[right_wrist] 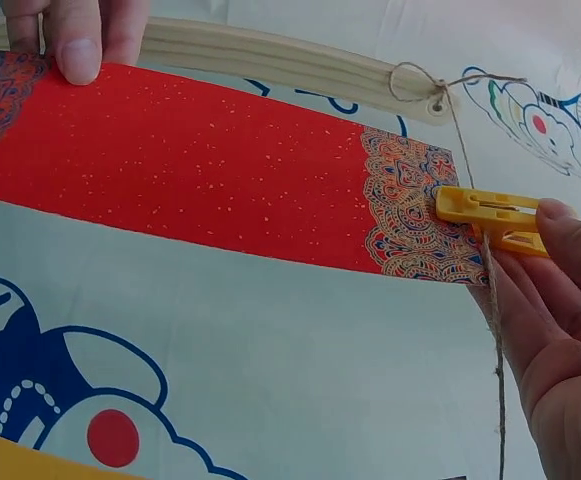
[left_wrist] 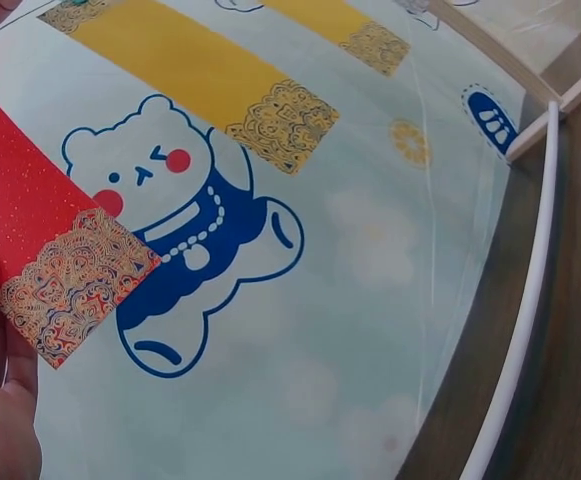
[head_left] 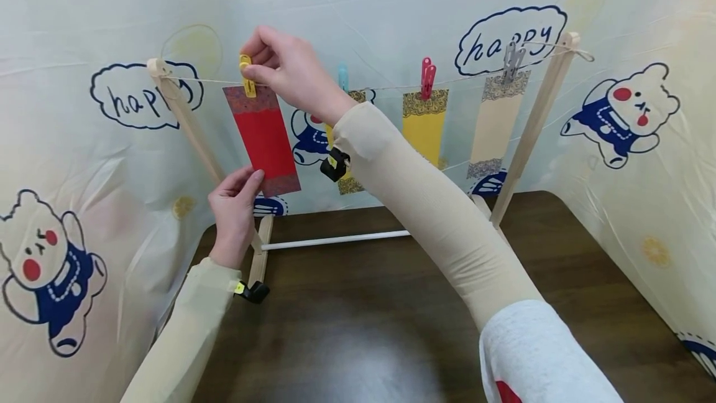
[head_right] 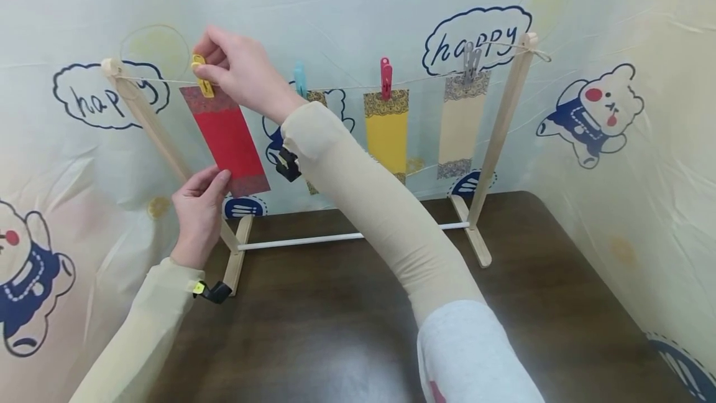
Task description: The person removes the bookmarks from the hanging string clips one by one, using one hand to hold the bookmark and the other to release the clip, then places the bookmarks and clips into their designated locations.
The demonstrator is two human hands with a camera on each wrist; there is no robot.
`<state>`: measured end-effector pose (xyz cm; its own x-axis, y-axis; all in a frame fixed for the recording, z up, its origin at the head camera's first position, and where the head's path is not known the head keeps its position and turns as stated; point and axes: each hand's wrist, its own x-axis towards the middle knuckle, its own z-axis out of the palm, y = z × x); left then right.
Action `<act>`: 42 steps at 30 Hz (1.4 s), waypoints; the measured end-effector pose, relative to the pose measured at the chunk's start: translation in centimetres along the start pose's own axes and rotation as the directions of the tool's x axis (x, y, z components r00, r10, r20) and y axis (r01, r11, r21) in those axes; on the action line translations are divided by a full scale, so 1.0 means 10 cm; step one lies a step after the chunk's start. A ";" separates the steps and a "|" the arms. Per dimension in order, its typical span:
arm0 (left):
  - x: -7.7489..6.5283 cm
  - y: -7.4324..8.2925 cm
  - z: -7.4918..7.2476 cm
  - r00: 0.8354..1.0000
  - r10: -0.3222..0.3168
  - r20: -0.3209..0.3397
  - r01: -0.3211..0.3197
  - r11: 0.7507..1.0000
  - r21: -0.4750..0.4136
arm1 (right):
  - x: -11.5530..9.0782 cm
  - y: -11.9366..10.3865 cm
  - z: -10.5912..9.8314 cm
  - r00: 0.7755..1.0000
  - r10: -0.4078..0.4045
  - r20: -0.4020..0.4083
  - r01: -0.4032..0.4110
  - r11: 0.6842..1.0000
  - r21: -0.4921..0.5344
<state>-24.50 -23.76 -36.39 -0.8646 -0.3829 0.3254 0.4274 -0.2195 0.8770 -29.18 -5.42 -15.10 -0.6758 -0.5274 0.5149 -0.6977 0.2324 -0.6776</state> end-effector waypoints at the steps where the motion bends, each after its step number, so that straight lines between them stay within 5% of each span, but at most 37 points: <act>1: 0.00 0.00 0.00 1.000 0.004 0.000 -0.004 1.000 -0.006 | 0.00 0.00 0.00 1.000 0.001 -0.005 -0.001 1.000 0.013; 19: 0.00 0.01 -0.06 1.000 -0.009 -0.001 0.009 1.000 0.006 | 0.00 -0.02 -0.01 0.997 -0.013 -0.082 0.017 0.998 0.053; 42: -0.14 -0.01 -0.21 1.000 -0.015 0.010 0.015 1.000 0.023 | -0.14 -0.04 -0.12 0.990 -0.117 -0.075 0.119 0.992 0.032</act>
<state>-22.82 -25.14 -37.69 -0.8736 -0.3707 0.3152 0.4079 -0.2047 0.8898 -28.25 -3.78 -14.88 -0.6056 -0.4882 0.6285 -0.7655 0.1417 -0.6276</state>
